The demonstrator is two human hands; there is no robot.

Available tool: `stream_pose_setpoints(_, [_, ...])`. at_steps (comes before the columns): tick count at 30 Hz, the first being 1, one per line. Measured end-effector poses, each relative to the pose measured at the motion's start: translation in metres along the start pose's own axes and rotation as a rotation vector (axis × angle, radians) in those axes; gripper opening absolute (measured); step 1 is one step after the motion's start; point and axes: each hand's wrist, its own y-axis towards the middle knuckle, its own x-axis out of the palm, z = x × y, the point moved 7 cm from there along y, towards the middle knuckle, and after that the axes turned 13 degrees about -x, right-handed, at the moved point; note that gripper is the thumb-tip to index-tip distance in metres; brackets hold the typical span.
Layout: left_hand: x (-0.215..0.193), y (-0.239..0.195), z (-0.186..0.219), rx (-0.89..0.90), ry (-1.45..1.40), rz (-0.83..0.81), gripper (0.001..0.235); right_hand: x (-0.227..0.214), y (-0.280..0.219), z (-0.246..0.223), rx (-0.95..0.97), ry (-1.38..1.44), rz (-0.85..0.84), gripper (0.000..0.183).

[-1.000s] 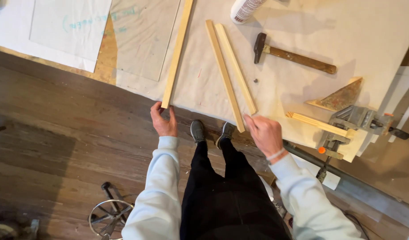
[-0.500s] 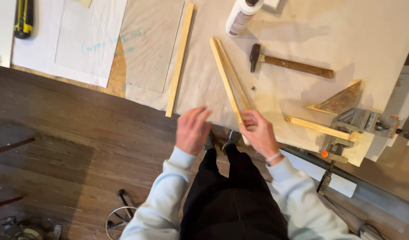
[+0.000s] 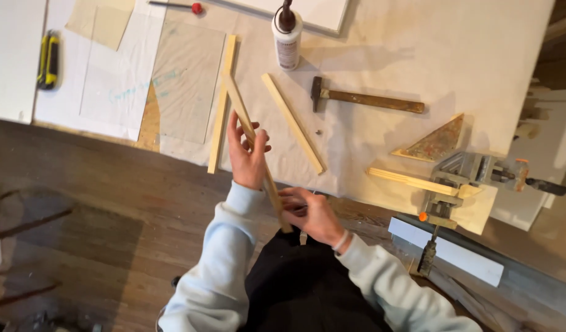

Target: The person clamps mitered wood frame strips in a corner vise on the workbench, hammers brads into the joint, then applies wood glue from a bottle to a strip end and fits the pieces together in the vise, tightening the clamp to hold the glued corner.

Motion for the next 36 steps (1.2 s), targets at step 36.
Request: stream_pose_setpoints(36, [-0.014,-0.089,0.156,0.437,0.494,-0.329,0.056,-0.031,0.060,-0.196,-0.583,0.142,0.437,0.019])
